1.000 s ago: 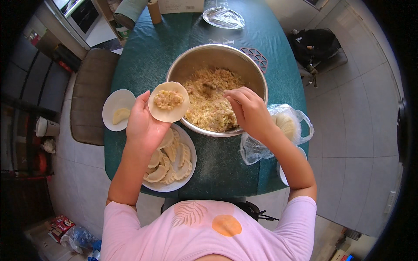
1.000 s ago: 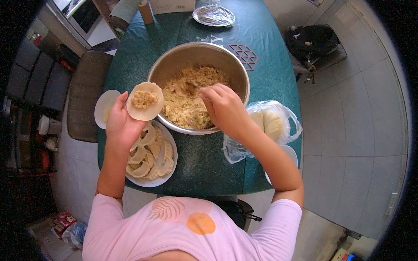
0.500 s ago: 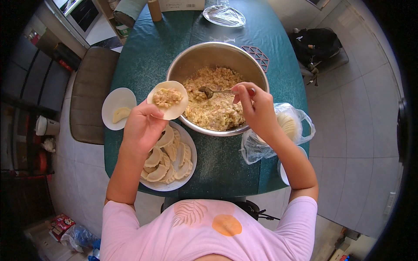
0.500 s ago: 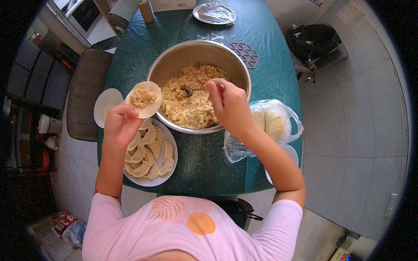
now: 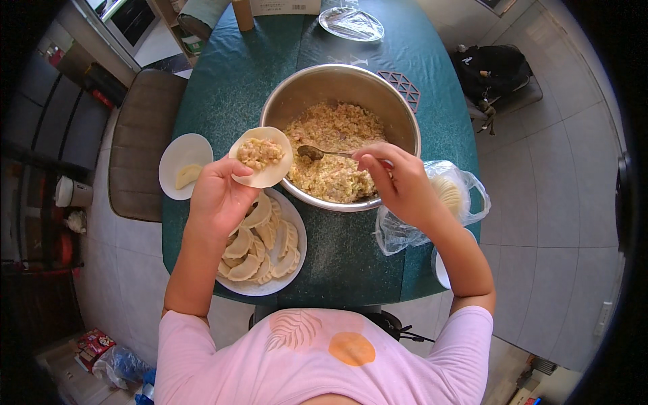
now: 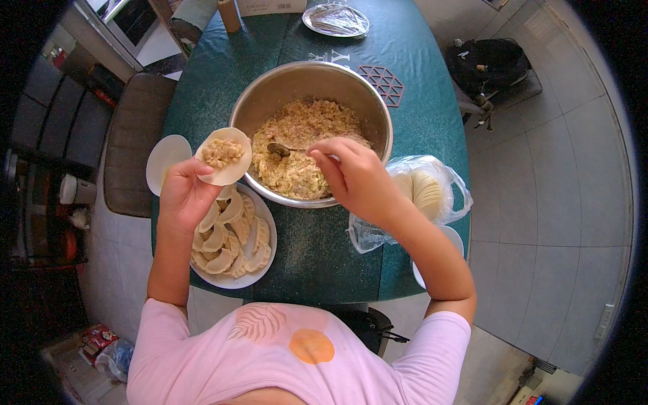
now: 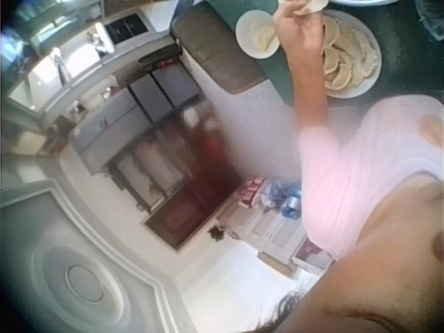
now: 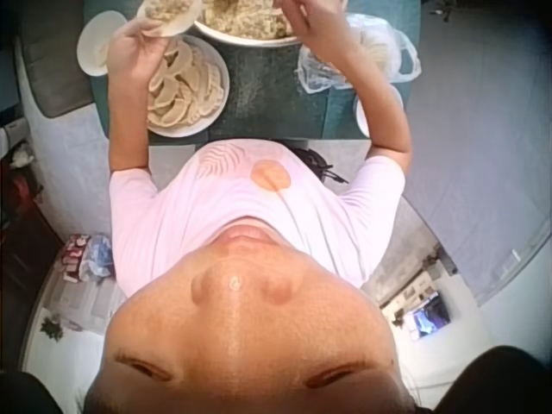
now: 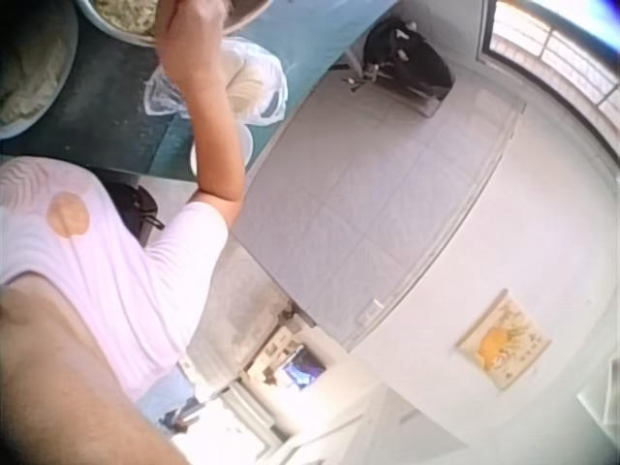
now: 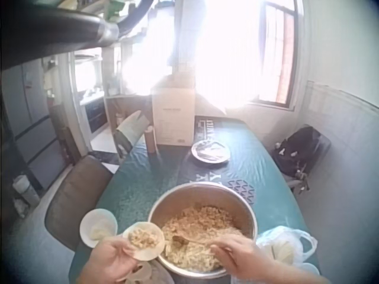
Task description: The person repeatedly scoops filling from a large bowl onto round dough wrappers, folds and pleats the edges to seal each dumpling, and places the finished dumplings on a plate. The process is repeated multiple times with consistent hand motions.
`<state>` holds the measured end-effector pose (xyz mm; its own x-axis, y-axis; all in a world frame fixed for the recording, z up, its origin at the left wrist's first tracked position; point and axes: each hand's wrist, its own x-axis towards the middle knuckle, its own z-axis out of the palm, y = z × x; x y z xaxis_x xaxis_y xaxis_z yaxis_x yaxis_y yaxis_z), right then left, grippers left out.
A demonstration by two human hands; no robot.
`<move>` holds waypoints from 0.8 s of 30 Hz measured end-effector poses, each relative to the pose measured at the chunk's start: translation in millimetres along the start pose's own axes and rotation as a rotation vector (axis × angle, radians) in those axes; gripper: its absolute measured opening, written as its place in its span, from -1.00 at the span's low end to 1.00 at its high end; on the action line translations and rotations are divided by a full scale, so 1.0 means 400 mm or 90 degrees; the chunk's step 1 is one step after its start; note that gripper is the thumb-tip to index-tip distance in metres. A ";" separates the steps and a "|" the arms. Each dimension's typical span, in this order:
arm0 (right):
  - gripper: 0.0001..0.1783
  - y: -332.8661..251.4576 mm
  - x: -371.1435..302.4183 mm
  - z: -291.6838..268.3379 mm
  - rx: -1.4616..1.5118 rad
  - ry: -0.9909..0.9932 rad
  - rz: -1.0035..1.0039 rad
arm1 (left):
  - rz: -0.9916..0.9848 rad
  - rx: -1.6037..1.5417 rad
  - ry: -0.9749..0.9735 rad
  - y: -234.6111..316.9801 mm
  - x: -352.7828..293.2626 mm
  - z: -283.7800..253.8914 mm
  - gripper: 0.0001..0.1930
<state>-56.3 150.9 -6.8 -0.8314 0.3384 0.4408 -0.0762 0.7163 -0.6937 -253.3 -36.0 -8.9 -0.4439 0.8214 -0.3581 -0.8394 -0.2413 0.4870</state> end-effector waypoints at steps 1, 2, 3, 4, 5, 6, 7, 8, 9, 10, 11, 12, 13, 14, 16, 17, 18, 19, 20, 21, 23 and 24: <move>-0.88 -0.004 0.002 0.005 -0.005 -0.003 -0.019 | 0.001 0.003 -0.005 0.000 0.001 -0.002 -0.46; -0.88 -0.007 0.003 0.008 -0.011 -0.005 -0.038 | 0.001 0.006 -0.010 0.001 0.001 -0.003 -0.46; -0.88 -0.009 0.003 0.011 -0.010 -0.006 -0.032 | 0.005 0.010 -0.003 0.002 0.000 -0.003 -0.46; -0.88 -0.010 0.004 0.012 -0.009 -0.006 -0.027 | 0.010 0.014 0.005 0.003 -0.001 -0.003 -0.45; -0.88 -0.010 0.004 0.014 -0.009 -0.007 -0.021 | 0.014 0.019 0.012 0.004 -0.002 -0.003 -0.45; -0.87 -0.011 0.005 0.017 0.008 0.002 0.007 | 0.017 0.020 0.013 0.005 -0.003 -0.002 -0.44; -0.87 -0.010 0.006 0.021 0.025 0.010 0.035 | 0.019 0.022 0.013 0.007 -0.004 -0.002 -0.42; -0.86 -0.010 0.007 0.023 0.042 0.018 0.063 | 0.022 0.024 0.013 0.008 -0.005 -0.002 -0.40; -0.85 -0.014 0.008 0.023 0.048 0.028 0.075 | 0.020 0.015 0.009 0.009 -0.004 -0.004 -0.42; -0.84 -0.019 0.010 0.020 0.054 0.038 0.086 | 0.019 0.007 0.004 0.010 -0.004 -0.006 -0.43; -0.84 -0.024 0.010 0.019 0.060 0.049 0.098 | 0.017 -0.001 0.000 0.012 -0.003 -0.008 -0.45; -0.83 -0.025 0.010 0.021 0.072 0.045 0.092 | 0.017 -0.002 0.002 0.013 -0.004 -0.010 -0.45; -0.83 -0.027 0.009 0.023 0.085 0.042 0.086 | 0.017 -0.004 0.004 0.013 -0.004 -0.011 -0.45; -0.82 -0.030 0.008 0.025 0.097 0.038 0.080 | 0.016 -0.005 0.005 0.014 -0.004 -0.011 -0.45; -0.82 -0.041 0.006 0.026 0.086 0.026 0.070 | 0.017 -0.005 0.011 0.014 -0.001 -0.011 -0.45; -0.83 -0.048 0.005 0.027 0.081 0.019 0.065 | 0.017 -0.006 0.014 0.013 0.000 -0.011 -0.46; -0.82 -0.054 0.002 0.026 0.076 0.009 0.074 | 0.015 -0.006 0.008 0.014 0.001 -0.013 -0.46; -0.82 -0.060 -0.001 0.025 0.072 -0.002 0.083 | 0.013 -0.006 0.002 0.015 0.002 -0.015 -0.46; -0.82 -0.062 -0.003 0.025 0.067 -0.012 0.092 | 0.010 -0.007 -0.005 0.016 0.003 -0.016 -0.46; -0.80 -0.060 -0.003 0.025 0.098 -0.002 0.156 | 0.012 -0.007 -0.003 0.016 0.003 -0.016 -0.46; -0.76 -0.047 -0.001 0.019 0.160 0.019 0.284 | 0.015 -0.008 -0.001 0.016 0.003 -0.015 -0.46; -0.74 -0.034 0.002 0.013 0.196 0.050 0.320 | 0.014 -0.010 0.000 0.017 0.002 -0.014 -0.45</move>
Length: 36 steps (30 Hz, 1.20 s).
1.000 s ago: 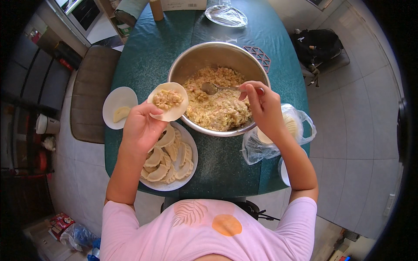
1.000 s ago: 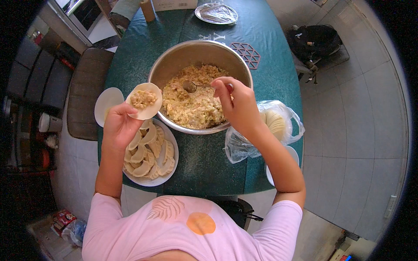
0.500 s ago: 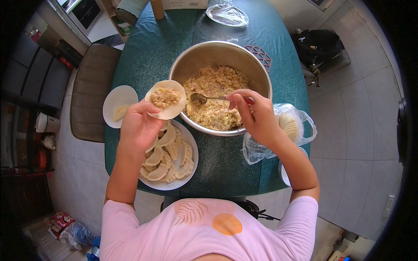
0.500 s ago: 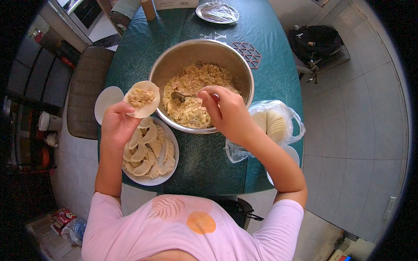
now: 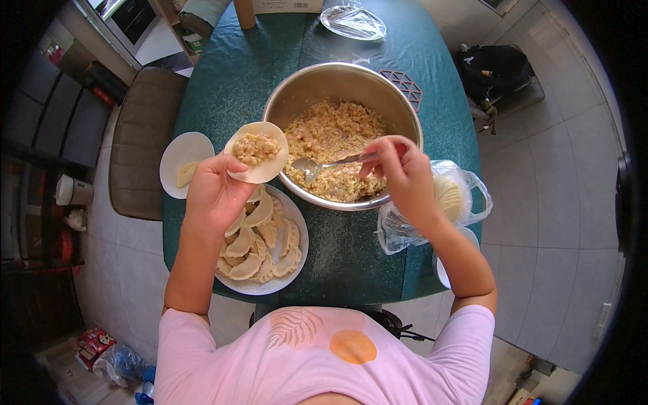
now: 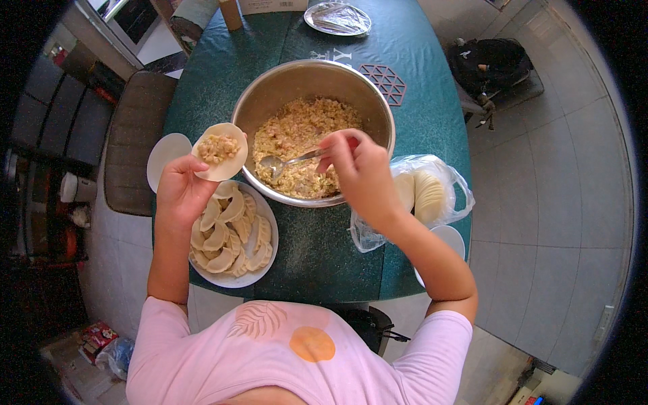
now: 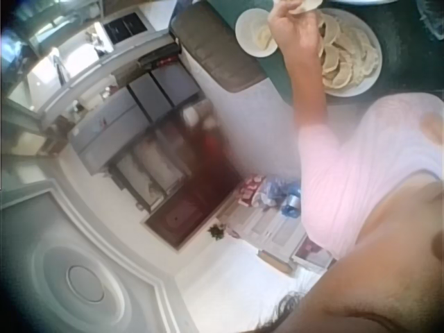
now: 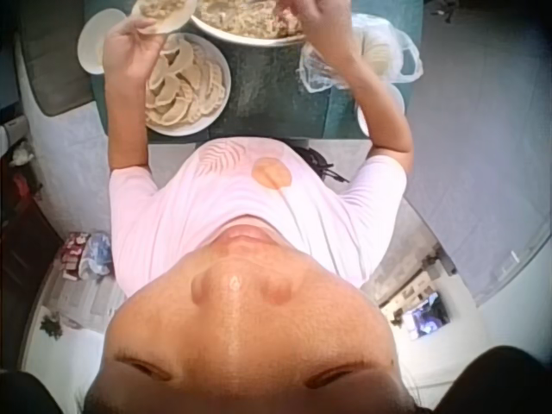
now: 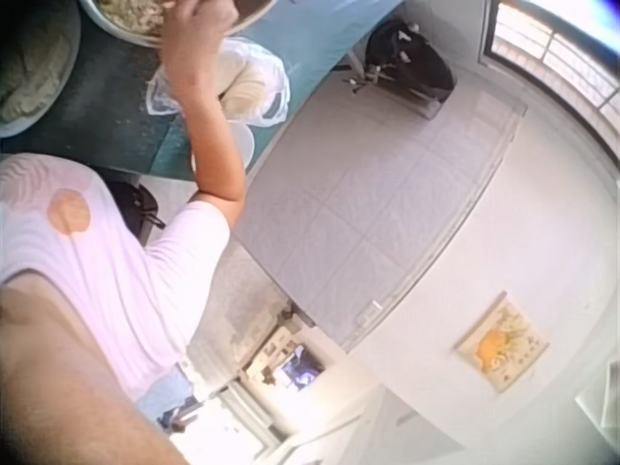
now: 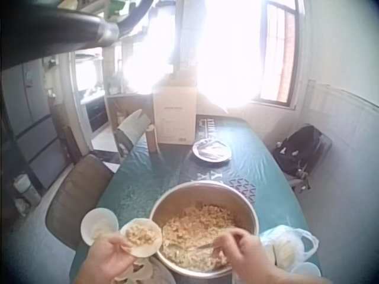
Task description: The person repeatedly scoops filling from a large bowl onto round dough wrappers, folds and pleats the edges to seal each dumpling, and places the finished dumplings on a plate. The process is repeated multiple times with consistent hand motions.
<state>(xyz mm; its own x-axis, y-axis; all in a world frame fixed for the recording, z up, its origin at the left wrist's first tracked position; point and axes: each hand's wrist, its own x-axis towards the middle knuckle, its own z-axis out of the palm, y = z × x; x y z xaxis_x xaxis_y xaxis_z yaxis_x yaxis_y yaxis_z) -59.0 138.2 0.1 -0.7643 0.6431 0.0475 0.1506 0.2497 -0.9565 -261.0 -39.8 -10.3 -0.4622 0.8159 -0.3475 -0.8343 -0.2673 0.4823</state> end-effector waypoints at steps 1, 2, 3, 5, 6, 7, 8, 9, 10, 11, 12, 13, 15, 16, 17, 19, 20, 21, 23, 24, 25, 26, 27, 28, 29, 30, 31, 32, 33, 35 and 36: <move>-0.73 0.010 0.014 -0.012 0.042 0.026 0.033 | -0.001 -0.002 0.001 0.000 -0.001 0.001 -0.45; -0.72 0.019 0.024 -0.026 0.084 0.053 0.067 | -0.001 -0.003 0.002 0.001 -0.002 0.001 -0.44; -0.72 0.026 0.032 -0.042 0.123 0.078 0.095 | -0.001 0.007 -0.010 0.001 -0.001 0.000 -0.44; -0.72 0.028 0.035 -0.071 0.221 0.129 0.120 | 0.000 0.027 -0.034 -0.001 -0.001 -0.002 -0.42; -0.72 0.030 0.033 -0.092 0.268 0.160 0.133 | -0.002 0.042 -0.035 -0.004 0.003 0.003 -0.41; -0.73 0.037 0.034 -0.114 0.283 0.146 0.093 | 0.004 0.055 -0.031 -0.010 0.000 0.007 -0.40; -0.72 0.033 0.031 -0.135 0.296 0.140 0.067 | 0.010 0.069 -0.026 -0.015 0.000 0.013 -0.39; -0.71 0.021 0.024 -0.148 0.311 0.142 0.036 | 0.009 0.082 -0.028 -0.023 0.000 0.021 -0.38; -0.71 0.005 0.017 -0.155 0.325 0.144 0.006 | 0.008 0.094 -0.031 -0.031 0.000 0.031 -0.37; -0.71 -0.015 0.009 -0.155 0.329 0.134 -0.015 | 0.007 0.106 -0.034 -0.039 0.001 0.038 -0.36; -0.71 -0.039 -0.001 -0.153 0.333 0.127 -0.035 | -0.012 0.101 -0.059 -0.047 0.007 0.042 -0.34; -0.71 -0.057 -0.010 -0.149 0.336 0.119 -0.055 | -0.031 0.096 -0.084 -0.053 0.017 0.043 -0.32; -0.71 -0.078 -0.021 -0.136 0.319 0.094 -0.056 | -0.059 0.088 -0.114 -0.070 0.024 0.053 -0.30; -0.71 -0.086 -0.027 -0.130 0.310 0.082 -0.057 | -0.068 0.085 -0.118 -0.079 0.024 0.062 -0.30; -0.71 -0.092 -0.034 -0.122 0.275 0.081 -0.084 | -0.077 0.082 -0.122 -0.087 0.024 0.070 -0.30; -0.73 -0.100 -0.047 -0.110 0.205 0.077 -0.140 | -0.089 0.076 -0.140 -0.092 0.020 0.085 -0.30; -0.74 -0.103 -0.055 -0.110 0.142 0.067 -0.188 | -0.095 0.072 -0.149 -0.094 0.018 0.091 -0.31; -0.75 -0.107 -0.062 -0.109 0.080 0.055 -0.236 | -0.098 0.067 -0.149 -0.094 0.016 0.095 -0.30; -0.79 -0.134 -0.089 -0.107 -0.025 0.020 -0.279 | -0.105 0.055 -0.150 -0.093 0.013 0.099 -0.30; -0.84 -0.142 -0.098 -0.105 -0.059 0.004 -0.344 | -0.106 0.050 -0.145 -0.095 0.011 0.101 -0.30; -0.84 -0.151 -0.106 -0.106 -0.146 -0.020 -0.397 | -0.107 0.046 -0.139 -0.096 0.010 0.102 -0.31; -0.82 -0.156 -0.112 -0.107 -0.235 -0.043 -0.449 | -0.109 0.041 -0.133 -0.097 0.008 0.101 -0.31; -0.78 -0.153 -0.116 -0.102 -0.274 -0.072 -0.502 | -0.111 0.035 -0.134 -0.098 0.011 0.098 -0.31; -0.78 -0.157 -0.121 -0.094 -0.327 -0.097 -0.544 | -0.113 0.029 -0.134 -0.101 0.015 0.091 -0.32; -0.78 -0.162 -0.126 -0.084 -0.379 -0.122 -0.586 | -0.115 0.023 -0.134 -0.103 0.018 0.084 -0.33; -0.78 -0.166 -0.132 -0.078 -0.434 -0.147 -0.626 | -0.116 0.021 -0.138 -0.104 0.022 0.080 -0.33; -0.78 -0.155 -0.139 -0.072 -0.471 -0.153 -0.667 | -0.118 0.018 -0.142 -0.105 0.025 0.076 -0.34; -0.78 -0.149 -0.145 -0.073 -0.465 -0.136 -0.679 | -0.118 0.016 -0.146 -0.105 0.026 0.075 -0.34; -0.78 -0.144 -0.150 -0.075 -0.459 -0.119 -0.692 | -0.114 0.020 -0.141 -0.105 0.025 0.074 -0.34; -0.77 -0.143 -0.155 -0.081 -0.456 -0.082 -0.712 | -0.106 0.027 -0.132 -0.104 0.021 0.072 -0.32; -0.77 -0.142 -0.156 -0.085 -0.443 -0.096 -0.702 | -0.109 0.025 -0.137 -0.105 0.022 0.073 -0.32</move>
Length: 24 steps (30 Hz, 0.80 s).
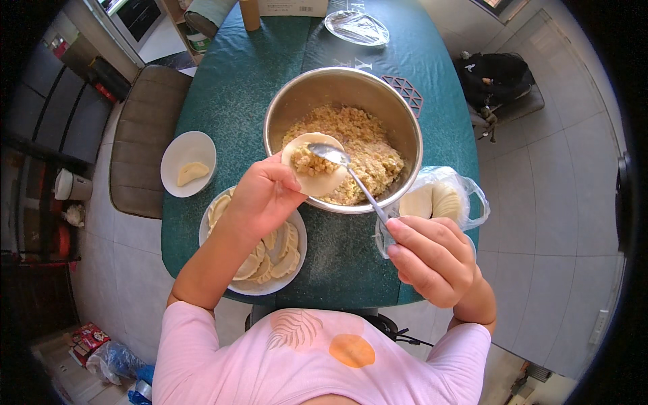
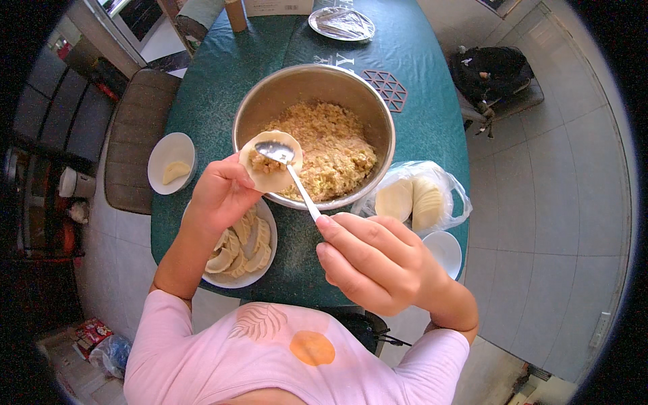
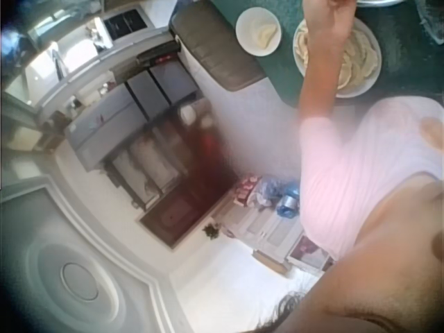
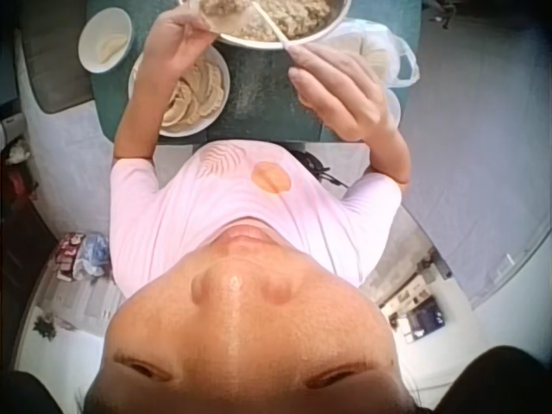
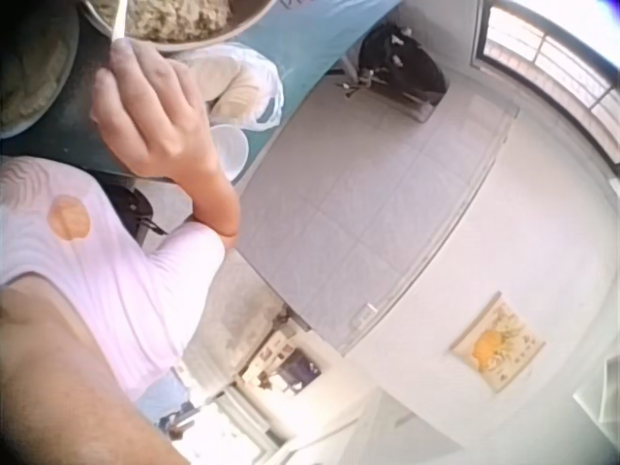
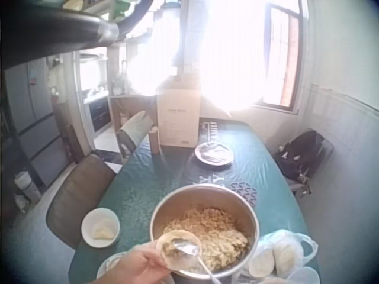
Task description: The person repeatedly scoops filling from a large bowl onto round dough wrappers, folds and pleats the edges to seal each dumpling, and places the finished dumplings on a plate. The process is repeated multiple times with consistent hand motions.
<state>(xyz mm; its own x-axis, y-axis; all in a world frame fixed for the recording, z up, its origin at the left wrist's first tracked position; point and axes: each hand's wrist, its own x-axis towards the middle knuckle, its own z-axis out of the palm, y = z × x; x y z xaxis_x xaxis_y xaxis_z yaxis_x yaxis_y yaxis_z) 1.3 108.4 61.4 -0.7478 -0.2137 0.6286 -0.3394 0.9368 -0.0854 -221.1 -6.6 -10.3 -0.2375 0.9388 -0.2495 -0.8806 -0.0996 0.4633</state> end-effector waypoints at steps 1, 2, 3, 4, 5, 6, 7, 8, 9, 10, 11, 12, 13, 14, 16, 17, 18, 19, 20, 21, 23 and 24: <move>-0.78 0.002 -0.001 -0.002 0.019 -0.006 0.005 | -0.003 -0.002 -0.005 -0.001 0.000 0.000 -0.31; -0.78 0.003 -0.004 -0.005 0.038 -0.013 0.010 | -0.006 -0.003 -0.011 -0.002 0.000 0.001 -0.31; -0.80 0.002 -0.006 -0.011 0.052 0.002 0.037 | -0.008 -0.011 -0.006 -0.003 -0.002 0.005 -0.30; -0.82 0.001 -0.009 -0.021 0.067 0.016 0.064 | -0.010 -0.018 -0.001 -0.004 -0.007 0.012 -0.30; -0.83 -0.001 -0.013 -0.030 0.082 0.031 0.092 | -0.013 -0.026 0.004 -0.005 -0.011 0.020 -0.29; -0.83 -0.005 -0.024 -0.032 0.129 0.091 0.159 | -0.010 -0.027 -0.004 -0.008 -0.012 0.027 -0.29; -0.82 -0.010 -0.039 -0.031 0.176 0.152 0.227 | -0.007 -0.029 -0.012 -0.011 -0.014 0.033 -0.28; -0.81 -0.014 -0.052 -0.031 0.223 0.214 0.295 | -0.005 -0.030 -0.020 -0.015 -0.015 0.038 -0.28; -0.74 -0.012 -0.060 -0.032 0.252 0.299 0.367 | -0.011 -0.022 -0.014 -0.020 -0.017 0.036 -0.28; -0.73 -0.006 -0.091 -0.030 0.284 0.382 0.448 | -0.019 -0.014 -0.011 -0.025 -0.019 0.031 -0.27; -0.73 0.006 -0.108 -0.035 0.347 0.433 0.523 | -0.028 -0.006 -0.008 -0.029 -0.022 0.028 -0.27; -0.73 0.020 -0.127 -0.045 0.407 0.489 0.599 | -0.030 0.003 0.000 -0.036 -0.026 0.031 -0.26; -0.72 0.035 -0.154 -0.055 0.445 0.506 0.643 | -0.031 0.011 0.009 -0.043 -0.038 0.034 -0.25; -0.72 0.049 -0.186 -0.064 0.484 0.524 0.686 | -0.031 0.020 0.018 -0.050 -0.051 0.037 -0.24; -0.71 0.052 -0.228 -0.070 0.489 0.541 0.743 | -0.041 0.033 0.031 -0.065 -0.069 0.047 -0.24; -0.71 0.047 -0.237 -0.060 0.463 0.538 0.754 | -0.043 0.037 0.036 -0.073 -0.079 0.050 -0.24; -0.71 0.036 -0.238 -0.053 0.436 0.533 0.765 | -0.044 0.041 0.040 -0.081 -0.088 0.053 -0.24; -0.74 0.029 -0.227 -0.038 0.347 0.447 0.694 | -0.049 0.029 0.038 -0.091 -0.100 0.047 -0.28; -0.78 0.021 -0.209 -0.018 0.259 0.360 0.620 | -0.064 0.024 0.025 -0.105 -0.113 0.048 -0.29; -0.82 0.022 -0.190 0.007 0.167 0.286 0.501 | -0.080 0.018 0.014 -0.122 -0.127 0.046 -0.30; -0.81 0.035 -0.172 0.060 0.014 0.155 0.299 | -0.113 0.007 -0.027 -0.159 -0.149 0.040 -0.33; -0.77 0.037 -0.171 0.088 -0.043 0.096 0.216 | -0.127 0.001 -0.029 -0.172 -0.163 0.036 -0.33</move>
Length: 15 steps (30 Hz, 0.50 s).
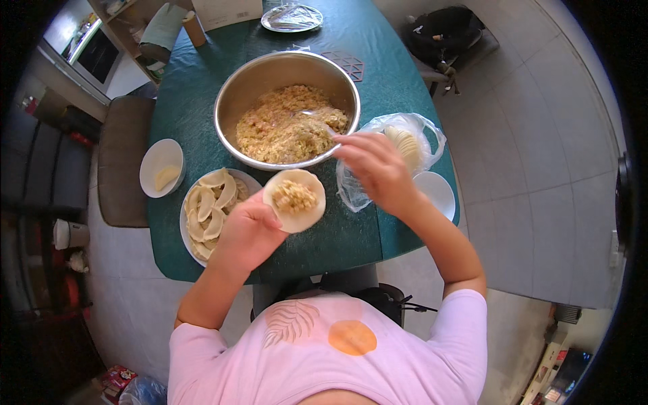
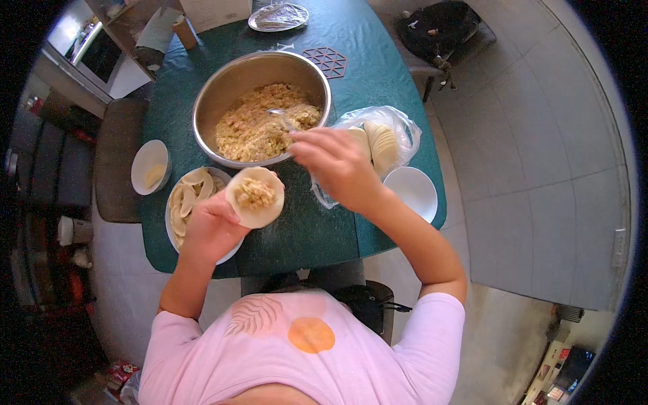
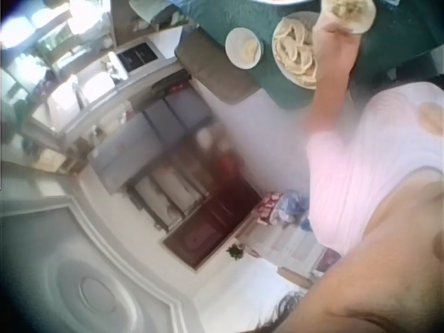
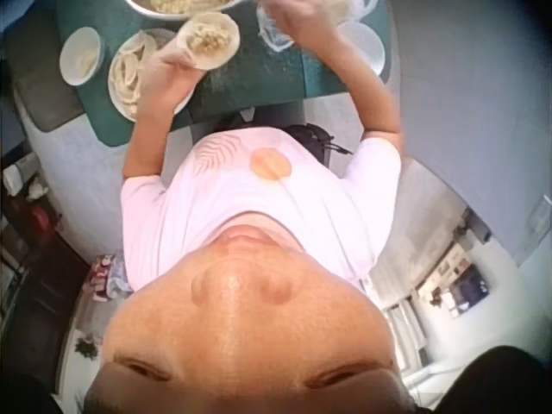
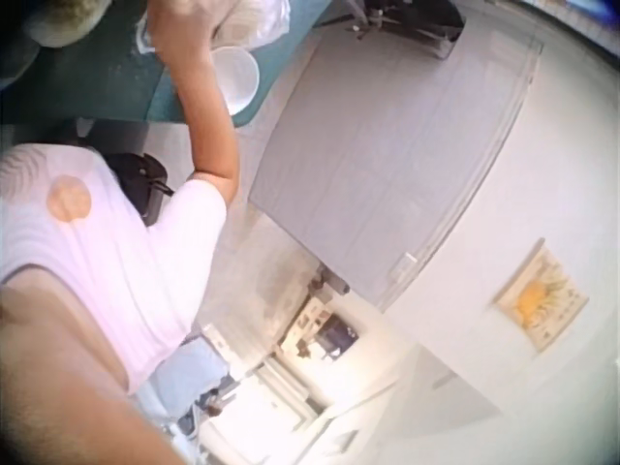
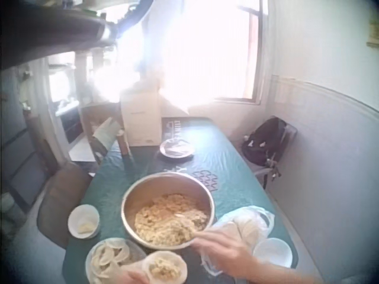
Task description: The person repeatedly scoops filling from a large bowl onto round dough wrappers, folds and pleats the edges to seal each dumpling, and places the finished dumplings on a plate. The process is repeated multiple times with consistent hand motions.
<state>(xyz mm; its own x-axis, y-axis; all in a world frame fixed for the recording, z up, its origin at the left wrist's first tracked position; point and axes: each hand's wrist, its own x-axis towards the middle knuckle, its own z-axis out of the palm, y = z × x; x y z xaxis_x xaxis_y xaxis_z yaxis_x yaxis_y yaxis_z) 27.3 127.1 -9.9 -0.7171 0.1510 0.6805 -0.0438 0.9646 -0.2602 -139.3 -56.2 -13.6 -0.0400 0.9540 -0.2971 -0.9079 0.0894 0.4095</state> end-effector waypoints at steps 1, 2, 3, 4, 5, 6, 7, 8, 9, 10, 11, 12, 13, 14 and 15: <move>-0.76 -0.014 0.009 0.020 -0.004 -0.016 -0.031 | -0.012 -0.005 -0.003 -0.011 -0.013 -0.002 -0.33; -0.76 -0.030 0.020 0.039 -0.008 -0.031 -0.063 | -0.024 -0.010 -0.006 -0.022 -0.027 -0.004 -0.33; -0.75 -0.043 0.025 0.051 -0.013 -0.048 -0.094 | -0.012 0.008 0.008 -0.032 -0.044 -0.010 -0.33; -0.72 -0.049 0.023 0.058 -0.007 -0.055 -0.094 | -0.007 0.011 0.019 -0.037 -0.062 -0.014 -0.32; -0.70 -0.054 0.021 0.064 -0.002 -0.062 -0.093 | -0.004 0.014 0.030 -0.039 -0.079 -0.018 -0.32; -0.67 -0.058 0.023 0.068 0.004 -0.069 -0.095 | 0.002 0.016 0.041 -0.041 -0.097 -0.023 -0.31; -0.68 -0.066 0.028 0.062 -0.013 -0.046 -0.105 | 0.018 0.021 0.048 -0.046 -0.113 -0.029 -0.30; -0.68 -0.071 0.030 0.052 -0.030 -0.037 -0.105 | 0.024 0.024 0.056 -0.047 -0.127 -0.034 -0.29; -0.69 -0.074 0.029 0.039 -0.046 -0.031 -0.105 | 0.031 0.024 0.065 -0.049 -0.139 -0.039 -0.29; -0.69 -0.078 0.028 0.027 -0.063 -0.024 -0.104 | 0.037 0.025 0.073 -0.050 -0.149 -0.042 -0.28; -0.68 -0.085 0.027 0.018 -0.076 -0.027 -0.100 | 0.040 0.027 0.085 -0.052 -0.157 -0.043 -0.28; -0.67 -0.082 0.020 0.014 -0.076 -0.065 -0.104 | 0.040 0.028 0.095 -0.055 -0.161 -0.043 -0.28; -0.66 -0.076 0.009 0.015 -0.076 -0.103 -0.108 | 0.040 0.030 0.106 -0.057 -0.163 -0.042 -0.28; -0.65 -0.071 0.000 0.018 -0.075 -0.141 -0.112 | 0.035 0.021 0.097 -0.060 -0.161 -0.046 -0.27; -0.65 -0.071 -0.009 0.023 -0.070 -0.150 -0.113 | 0.029 0.012 0.088 -0.065 -0.155 -0.055 -0.26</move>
<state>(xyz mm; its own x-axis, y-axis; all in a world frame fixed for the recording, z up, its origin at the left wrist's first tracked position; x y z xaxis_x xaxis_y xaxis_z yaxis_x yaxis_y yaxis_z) 24.7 97.3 -11.2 -0.8473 -0.0633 0.5273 -0.1160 0.9909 -0.0675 -122.4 -123.8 -24.6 -0.1391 0.9090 -0.3929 -0.8958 0.0536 0.4411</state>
